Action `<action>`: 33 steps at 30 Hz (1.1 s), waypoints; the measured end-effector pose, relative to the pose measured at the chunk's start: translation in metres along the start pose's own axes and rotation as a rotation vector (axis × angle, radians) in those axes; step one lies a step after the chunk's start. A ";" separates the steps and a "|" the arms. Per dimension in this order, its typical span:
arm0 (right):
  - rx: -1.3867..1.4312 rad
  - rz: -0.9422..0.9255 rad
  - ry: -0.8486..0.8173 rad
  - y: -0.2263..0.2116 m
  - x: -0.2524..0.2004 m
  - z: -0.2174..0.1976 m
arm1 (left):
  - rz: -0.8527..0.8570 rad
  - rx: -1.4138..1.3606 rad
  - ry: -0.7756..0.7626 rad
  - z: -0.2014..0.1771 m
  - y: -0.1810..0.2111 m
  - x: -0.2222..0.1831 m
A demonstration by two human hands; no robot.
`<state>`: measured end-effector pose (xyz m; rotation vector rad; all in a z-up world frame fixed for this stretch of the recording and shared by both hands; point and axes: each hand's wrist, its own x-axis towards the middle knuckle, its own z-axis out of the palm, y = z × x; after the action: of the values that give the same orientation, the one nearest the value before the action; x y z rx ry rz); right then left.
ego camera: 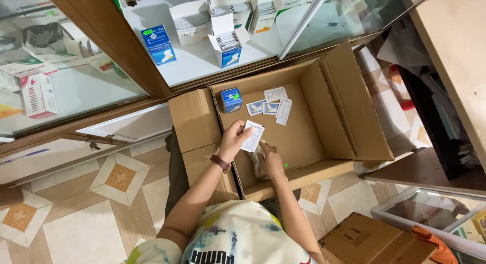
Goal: The recorder is shown packing medications from a display shelf into a cardboard box.
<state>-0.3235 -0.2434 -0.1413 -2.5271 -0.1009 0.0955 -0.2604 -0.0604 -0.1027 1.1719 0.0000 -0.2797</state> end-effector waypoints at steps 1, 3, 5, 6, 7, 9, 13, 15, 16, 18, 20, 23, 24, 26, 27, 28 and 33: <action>-0.002 -0.001 0.004 -0.001 0.000 -0.003 | 0.003 0.000 -0.003 0.001 -0.003 0.001; 0.445 0.123 0.034 -0.004 0.000 -0.009 | 0.001 0.040 -0.003 0.002 -0.009 0.002; 0.669 0.176 0.018 -0.011 -0.004 -0.019 | 0.053 0.163 -0.007 -0.001 -0.024 0.007; 0.894 0.230 0.002 -0.015 -0.006 -0.024 | 0.103 0.287 -0.012 -0.002 -0.032 0.009; 0.893 0.228 0.003 -0.012 -0.007 -0.020 | 0.106 0.286 -0.012 -0.001 -0.034 0.011; 0.920 0.248 0.070 -0.005 -0.009 -0.014 | 0.212 0.592 -0.034 0.002 -0.037 0.017; 0.874 0.330 0.161 -0.006 -0.018 -0.020 | 0.447 0.803 0.047 -0.009 0.005 0.064; 0.829 0.384 0.242 0.002 -0.026 -0.020 | 0.650 0.797 0.367 -0.032 0.026 0.106; 0.830 0.381 0.244 0.002 -0.033 -0.019 | 0.654 0.796 0.367 -0.047 0.026 0.132; 0.885 0.405 0.317 0.002 -0.039 -0.018 | 0.467 0.708 0.534 -0.078 0.031 0.189; 0.898 0.386 0.342 0.019 -0.041 -0.005 | 0.548 0.783 0.551 -0.100 0.024 0.229; 0.900 0.347 0.383 0.029 -0.045 0.005 | 0.617 0.905 0.530 -0.120 0.018 0.262; 0.890 0.317 0.398 0.030 -0.044 0.007 | 0.611 0.952 0.498 -0.125 0.019 0.270; 0.915 0.299 0.414 0.028 -0.040 0.005 | 0.512 0.937 0.448 -0.115 0.035 0.265; 0.939 0.294 0.421 0.027 -0.042 0.006 | 0.398 0.924 0.396 -0.110 0.039 0.258; 0.939 0.293 0.425 0.023 -0.040 0.001 | 0.401 0.923 0.394 -0.101 0.045 0.245; 1.052 0.316 0.417 0.015 -0.041 -0.004 | 0.783 0.961 0.258 -0.062 0.066 0.164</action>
<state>-0.3632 -0.2622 -0.1447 -1.4479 0.4133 -0.2069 -0.0783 -0.0162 -0.0905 2.0388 -0.3963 0.6435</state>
